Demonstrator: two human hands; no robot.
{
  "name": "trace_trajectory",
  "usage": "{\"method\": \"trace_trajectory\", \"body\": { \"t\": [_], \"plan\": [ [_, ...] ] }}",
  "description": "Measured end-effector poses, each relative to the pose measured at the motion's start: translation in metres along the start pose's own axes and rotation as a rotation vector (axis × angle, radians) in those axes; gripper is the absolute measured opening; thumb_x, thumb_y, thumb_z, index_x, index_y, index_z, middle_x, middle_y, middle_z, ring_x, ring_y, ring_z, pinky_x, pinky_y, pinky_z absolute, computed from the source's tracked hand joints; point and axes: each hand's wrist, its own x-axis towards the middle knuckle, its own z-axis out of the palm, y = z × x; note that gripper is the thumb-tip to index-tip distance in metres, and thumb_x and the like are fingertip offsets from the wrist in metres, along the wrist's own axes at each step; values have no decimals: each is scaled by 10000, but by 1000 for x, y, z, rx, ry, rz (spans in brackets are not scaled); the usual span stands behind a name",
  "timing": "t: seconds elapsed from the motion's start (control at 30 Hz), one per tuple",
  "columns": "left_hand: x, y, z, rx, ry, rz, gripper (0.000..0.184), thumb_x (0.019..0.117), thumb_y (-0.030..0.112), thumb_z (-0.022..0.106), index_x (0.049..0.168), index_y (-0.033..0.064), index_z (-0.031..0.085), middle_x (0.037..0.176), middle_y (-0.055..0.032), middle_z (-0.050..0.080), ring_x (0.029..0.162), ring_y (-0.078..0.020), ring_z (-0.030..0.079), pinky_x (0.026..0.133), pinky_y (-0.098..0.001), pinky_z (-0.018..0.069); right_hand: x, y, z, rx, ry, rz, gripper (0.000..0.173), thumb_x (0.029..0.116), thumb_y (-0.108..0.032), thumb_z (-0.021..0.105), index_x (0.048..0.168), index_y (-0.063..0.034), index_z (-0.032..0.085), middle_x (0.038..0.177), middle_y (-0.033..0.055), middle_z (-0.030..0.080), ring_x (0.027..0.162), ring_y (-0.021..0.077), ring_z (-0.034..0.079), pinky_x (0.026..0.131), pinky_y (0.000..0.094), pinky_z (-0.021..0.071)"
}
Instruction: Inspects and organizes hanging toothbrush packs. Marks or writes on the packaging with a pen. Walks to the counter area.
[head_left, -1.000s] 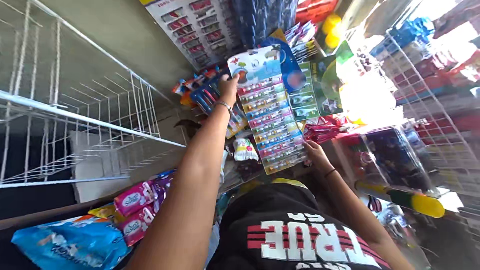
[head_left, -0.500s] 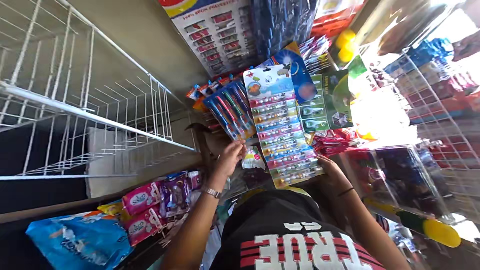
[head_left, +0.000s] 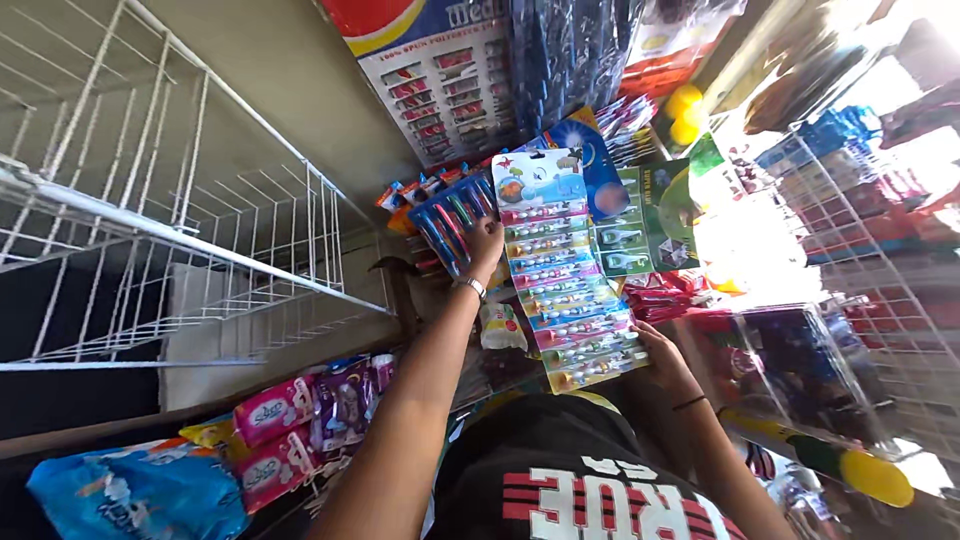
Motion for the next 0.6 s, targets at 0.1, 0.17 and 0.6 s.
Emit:
{"method": "trace_trajectory", "body": {
  "t": [0.1, 0.17, 0.6],
  "plan": [
    [10, 15, 3, 160, 10, -37, 546, 1054, 394, 540, 1366, -54, 548, 1344, -316, 562, 1276, -445, 530, 1067, -597, 402, 0, 6, 4, 4, 17, 2, 274, 1105, -121, 367, 1280, -11, 548, 942, 64, 702, 783, 124, 703, 699, 308, 605],
    [7, 23, 5, 254, -19, -32, 586, 1035, 450, 566, 1324, -60, 582, 1327, -321, 572, 1273, -460, 527, 1065, -618, 388, 1, 12, 6, 28, 0, -1, 263, 1104, -115, 370, 1272, -12, 544, 948, 66, 705, 790, 129, 707, 710, 314, 607],
    [-104, 97, -164, 256, 99, 824, 592, 1062, 265, 562, 1560, 77, 302, 1388, -82, 574, 1161, -72, 630, 996, -282, 537, -26, 2, 75, -145, -420, -354, 310, 1068, -123, 452, 1305, 27, 586, 1078, 28, 701, 911, 47, 674, 847, 268, 580]
  ]
}}
